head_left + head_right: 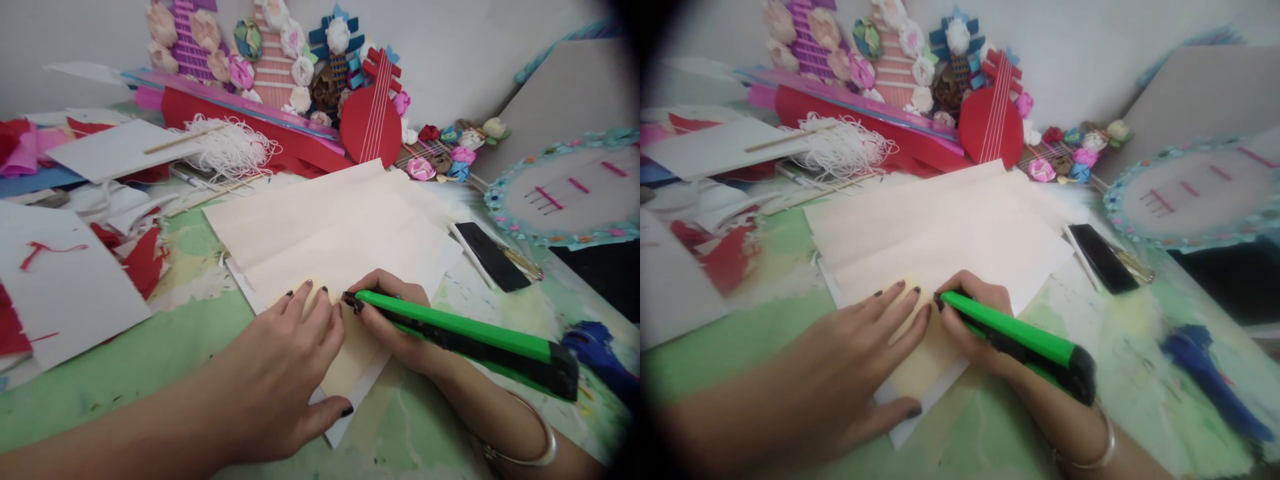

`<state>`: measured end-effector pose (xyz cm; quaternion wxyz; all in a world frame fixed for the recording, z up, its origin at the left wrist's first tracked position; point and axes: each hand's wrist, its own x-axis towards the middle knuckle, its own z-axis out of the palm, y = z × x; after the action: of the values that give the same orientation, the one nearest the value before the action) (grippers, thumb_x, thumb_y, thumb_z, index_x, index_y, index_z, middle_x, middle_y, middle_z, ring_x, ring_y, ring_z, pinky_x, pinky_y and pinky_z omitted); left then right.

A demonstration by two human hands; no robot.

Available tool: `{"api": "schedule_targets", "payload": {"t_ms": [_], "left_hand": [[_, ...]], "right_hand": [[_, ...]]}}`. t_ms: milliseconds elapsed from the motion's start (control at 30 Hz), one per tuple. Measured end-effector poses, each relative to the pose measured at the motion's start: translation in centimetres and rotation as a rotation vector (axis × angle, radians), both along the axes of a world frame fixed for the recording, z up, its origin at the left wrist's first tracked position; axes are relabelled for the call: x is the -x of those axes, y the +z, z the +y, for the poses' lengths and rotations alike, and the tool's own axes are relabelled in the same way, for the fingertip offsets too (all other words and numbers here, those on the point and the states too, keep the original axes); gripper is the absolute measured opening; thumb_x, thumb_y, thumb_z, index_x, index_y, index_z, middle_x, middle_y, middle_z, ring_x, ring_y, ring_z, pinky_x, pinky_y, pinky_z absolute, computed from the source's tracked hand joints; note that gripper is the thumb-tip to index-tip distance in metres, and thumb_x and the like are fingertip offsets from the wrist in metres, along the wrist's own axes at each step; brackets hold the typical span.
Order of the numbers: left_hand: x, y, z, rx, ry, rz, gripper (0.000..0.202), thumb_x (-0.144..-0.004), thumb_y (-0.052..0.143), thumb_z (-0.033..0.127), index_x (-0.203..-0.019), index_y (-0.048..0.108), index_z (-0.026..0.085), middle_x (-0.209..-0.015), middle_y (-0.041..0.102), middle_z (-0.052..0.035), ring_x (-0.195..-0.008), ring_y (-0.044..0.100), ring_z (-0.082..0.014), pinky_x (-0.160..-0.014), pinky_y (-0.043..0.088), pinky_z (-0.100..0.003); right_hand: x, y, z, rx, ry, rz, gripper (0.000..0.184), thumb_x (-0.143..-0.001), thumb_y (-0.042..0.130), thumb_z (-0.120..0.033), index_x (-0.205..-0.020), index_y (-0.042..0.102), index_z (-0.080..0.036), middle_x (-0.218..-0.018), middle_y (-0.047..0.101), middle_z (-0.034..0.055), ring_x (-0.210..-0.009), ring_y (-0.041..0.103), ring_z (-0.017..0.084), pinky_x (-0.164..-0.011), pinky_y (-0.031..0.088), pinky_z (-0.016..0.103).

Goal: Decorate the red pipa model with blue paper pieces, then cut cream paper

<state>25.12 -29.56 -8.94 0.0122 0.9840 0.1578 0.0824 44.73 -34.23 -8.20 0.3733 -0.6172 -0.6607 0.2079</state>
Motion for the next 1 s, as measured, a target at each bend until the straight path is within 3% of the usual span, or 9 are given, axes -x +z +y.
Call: {"api": "schedule_targets", "payload": {"t_ms": [700, 1000], "left_hand": [[0.1, 0.4, 0.0, -0.043, 0.009, 0.009, 0.074, -0.085, 0.04, 0.061, -0.132, 0.046, 0.005, -0.129, 0.051, -0.0246, -0.124, 0.043, -0.042, -0.096, 0.042, -0.052], [0.0, 1.2, -0.1, -0.01, -0.009, 0.052, 0.07, -0.087, 0.04, 0.057, -0.133, 0.045, 0.004, -0.128, 0.05, -0.0263, -0.123, 0.042, -0.0423, -0.091, 0.044, -0.052]], "right_hand": [[-0.1, 0.0, -0.3, 0.01, -0.031, -0.041, 0.009, -0.076, 0.055, -0.018, -0.082, 0.06, -0.021, -0.074, 0.07, -0.0019, -0.063, 0.062, 0.011, -0.057, 0.044, 0.021], [-0.3, -0.2, -0.4, 0.024, -0.027, -0.027, 0.009, -0.078, 0.055, -0.018, -0.084, 0.061, -0.02, -0.075, 0.069, -0.0014, -0.064, 0.061, 0.012, -0.058, 0.044, 0.021]]}}
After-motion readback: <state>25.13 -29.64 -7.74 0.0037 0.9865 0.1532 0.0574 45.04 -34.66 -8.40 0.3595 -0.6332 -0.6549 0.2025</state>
